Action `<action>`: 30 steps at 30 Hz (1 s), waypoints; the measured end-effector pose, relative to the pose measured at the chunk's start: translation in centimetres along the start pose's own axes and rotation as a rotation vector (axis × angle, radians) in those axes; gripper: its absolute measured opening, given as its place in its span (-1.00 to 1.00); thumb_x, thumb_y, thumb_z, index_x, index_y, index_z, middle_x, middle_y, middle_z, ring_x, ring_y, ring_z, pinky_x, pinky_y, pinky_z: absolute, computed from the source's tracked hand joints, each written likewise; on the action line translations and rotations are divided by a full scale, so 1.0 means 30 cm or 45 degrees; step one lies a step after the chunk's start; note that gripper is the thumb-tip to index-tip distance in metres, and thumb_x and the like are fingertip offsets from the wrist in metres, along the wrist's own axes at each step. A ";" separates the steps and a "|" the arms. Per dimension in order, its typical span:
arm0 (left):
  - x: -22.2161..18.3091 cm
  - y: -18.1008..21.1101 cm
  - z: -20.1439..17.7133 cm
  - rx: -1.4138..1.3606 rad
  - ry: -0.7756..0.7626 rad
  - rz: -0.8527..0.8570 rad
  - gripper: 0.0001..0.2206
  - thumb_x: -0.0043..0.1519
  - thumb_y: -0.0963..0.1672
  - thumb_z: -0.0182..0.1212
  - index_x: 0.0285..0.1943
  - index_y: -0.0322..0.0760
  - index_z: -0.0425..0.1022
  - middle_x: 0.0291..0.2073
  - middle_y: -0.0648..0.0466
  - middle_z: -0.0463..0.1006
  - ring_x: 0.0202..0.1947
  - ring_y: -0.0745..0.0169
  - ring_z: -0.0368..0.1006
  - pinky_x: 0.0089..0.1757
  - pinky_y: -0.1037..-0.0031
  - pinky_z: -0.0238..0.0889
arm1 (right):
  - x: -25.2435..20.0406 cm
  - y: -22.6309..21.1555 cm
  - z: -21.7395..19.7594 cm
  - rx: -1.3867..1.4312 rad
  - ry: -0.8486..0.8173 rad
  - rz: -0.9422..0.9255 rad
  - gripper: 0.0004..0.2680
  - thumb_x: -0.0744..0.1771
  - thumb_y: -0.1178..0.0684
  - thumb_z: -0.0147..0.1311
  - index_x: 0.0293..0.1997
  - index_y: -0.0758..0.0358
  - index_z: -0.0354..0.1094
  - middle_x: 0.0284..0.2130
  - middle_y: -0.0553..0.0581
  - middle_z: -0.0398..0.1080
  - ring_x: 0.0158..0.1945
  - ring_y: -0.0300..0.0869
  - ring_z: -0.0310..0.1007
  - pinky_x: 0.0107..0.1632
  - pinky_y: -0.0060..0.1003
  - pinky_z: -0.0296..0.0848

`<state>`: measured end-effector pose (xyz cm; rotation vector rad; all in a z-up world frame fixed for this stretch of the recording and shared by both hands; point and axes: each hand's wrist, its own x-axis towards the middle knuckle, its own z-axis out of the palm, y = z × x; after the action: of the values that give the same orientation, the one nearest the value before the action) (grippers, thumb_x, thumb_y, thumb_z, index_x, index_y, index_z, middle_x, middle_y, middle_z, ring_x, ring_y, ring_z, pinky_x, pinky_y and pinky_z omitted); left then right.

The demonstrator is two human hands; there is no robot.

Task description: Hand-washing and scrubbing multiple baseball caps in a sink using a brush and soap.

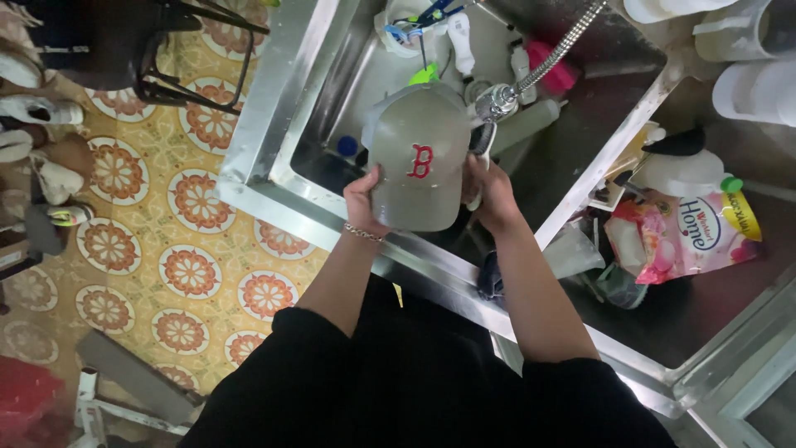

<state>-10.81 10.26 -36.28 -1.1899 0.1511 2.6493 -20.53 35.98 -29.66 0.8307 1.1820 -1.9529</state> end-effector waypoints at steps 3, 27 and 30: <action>-0.104 0.073 0.113 0.008 -0.066 0.059 -0.55 0.35 -0.08 0.47 0.45 -0.23 0.80 0.28 -0.30 0.86 0.13 -0.43 0.86 0.26 -0.08 0.69 | 0.136 0.030 -0.052 0.000 -0.115 0.010 -0.77 0.63 -0.09 0.11 -0.12 0.06 0.34 -0.41 -0.11 0.14 -0.40 -0.29 0.17 -0.31 -0.27 0.35; -0.697 0.088 0.907 -0.092 -0.411 0.059 0.17 0.31 0.55 0.10 0.88 -0.18 0.40 0.70 -0.07 0.54 0.60 -0.30 0.51 0.60 -0.13 0.32 | -0.629 -0.131 0.304 -0.758 0.364 -1.541 -0.62 0.62 0.15 0.31 0.75 0.10 0.42 0.58 0.19 0.53 0.57 -0.05 0.50 0.60 0.03 0.50; -0.554 0.024 0.787 -0.091 -0.405 0.062 0.21 0.20 0.55 0.30 0.93 -0.05 0.29 0.77 0.03 0.42 0.73 -0.20 0.34 0.66 -0.20 0.17 | -0.648 -0.109 0.381 -0.889 0.500 -1.605 -0.66 0.60 0.15 0.34 0.68 0.08 0.52 0.54 0.21 0.55 0.65 0.08 0.51 0.68 0.12 0.40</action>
<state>-17.40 11.21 -8.17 -0.7759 0.0305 2.8645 -14.37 31.23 -8.26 -0.0080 2.8677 -1.9265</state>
